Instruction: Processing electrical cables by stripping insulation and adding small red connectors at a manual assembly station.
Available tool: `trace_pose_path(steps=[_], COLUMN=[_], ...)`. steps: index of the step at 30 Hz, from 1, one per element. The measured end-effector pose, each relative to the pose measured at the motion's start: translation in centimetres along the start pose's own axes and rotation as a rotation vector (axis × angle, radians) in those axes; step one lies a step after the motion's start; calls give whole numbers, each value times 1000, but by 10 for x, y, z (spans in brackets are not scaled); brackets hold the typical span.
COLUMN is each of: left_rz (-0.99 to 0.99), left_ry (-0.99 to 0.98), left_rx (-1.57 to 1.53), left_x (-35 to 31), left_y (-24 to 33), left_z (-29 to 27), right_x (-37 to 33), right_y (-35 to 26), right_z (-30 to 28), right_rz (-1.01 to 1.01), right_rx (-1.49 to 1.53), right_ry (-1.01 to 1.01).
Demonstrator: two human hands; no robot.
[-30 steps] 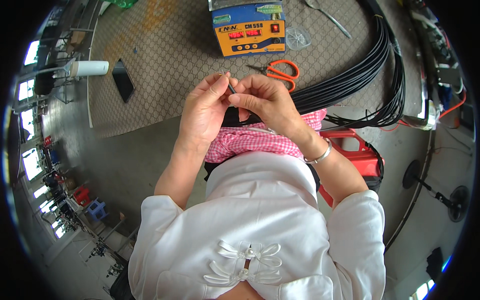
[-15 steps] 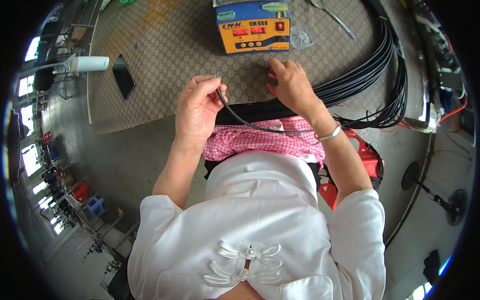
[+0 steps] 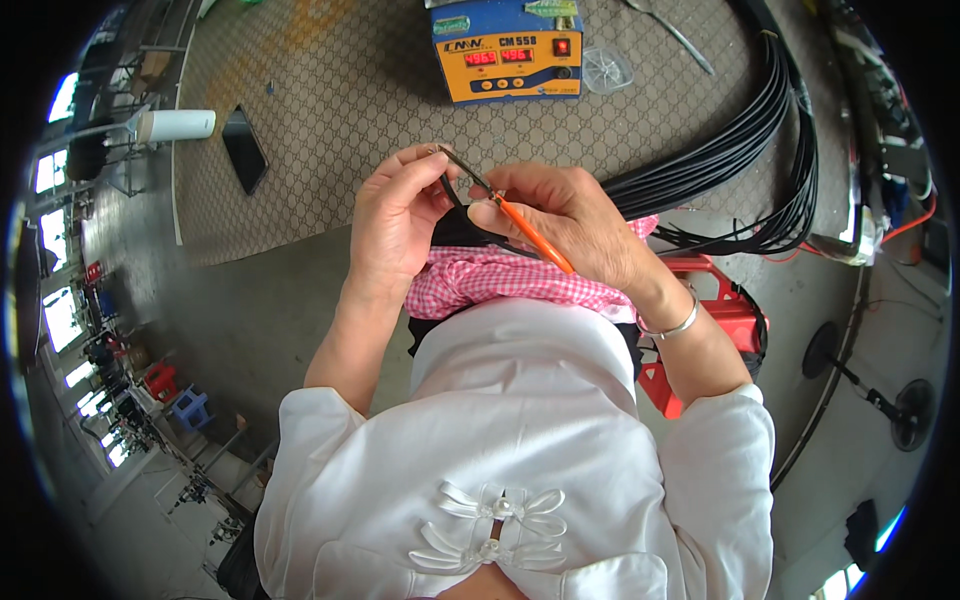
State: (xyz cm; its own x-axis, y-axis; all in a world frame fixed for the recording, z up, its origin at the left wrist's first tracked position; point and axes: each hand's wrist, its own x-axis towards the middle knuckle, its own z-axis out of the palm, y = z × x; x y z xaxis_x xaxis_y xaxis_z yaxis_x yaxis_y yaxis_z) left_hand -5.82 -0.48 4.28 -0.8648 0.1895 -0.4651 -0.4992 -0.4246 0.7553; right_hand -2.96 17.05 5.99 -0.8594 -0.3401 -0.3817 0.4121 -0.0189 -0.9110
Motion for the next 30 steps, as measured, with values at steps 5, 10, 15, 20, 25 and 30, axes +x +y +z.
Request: trace_pose_path(steps=[5, 10, 15, 20, 25, 30], left_rz=[21, 24, 29, 46, 56, 65], left_ry=[-6, -1, 11, 0, 19, -2], left_rx=[-14, -14, -12, -7, -42, -12], left_x=[-1, 0, -2, 0, 1, 2], left_y=[-1, -1, 0, -2, -1, -3], left_z=[-1, -1, 2, -1, 2, -3], right_x=[1, 2, 3, 3, 4, 5], right_y=[-1, 0, 5, -3, -2, 2], right_z=[1, 3, 4, 7, 10, 9], right_rz=[22, 17, -13, 34, 64, 68], right_rx=[-26, -36, -73, -10, 63, 104], right_ry=[8, 29, 42, 36, 44, 22])
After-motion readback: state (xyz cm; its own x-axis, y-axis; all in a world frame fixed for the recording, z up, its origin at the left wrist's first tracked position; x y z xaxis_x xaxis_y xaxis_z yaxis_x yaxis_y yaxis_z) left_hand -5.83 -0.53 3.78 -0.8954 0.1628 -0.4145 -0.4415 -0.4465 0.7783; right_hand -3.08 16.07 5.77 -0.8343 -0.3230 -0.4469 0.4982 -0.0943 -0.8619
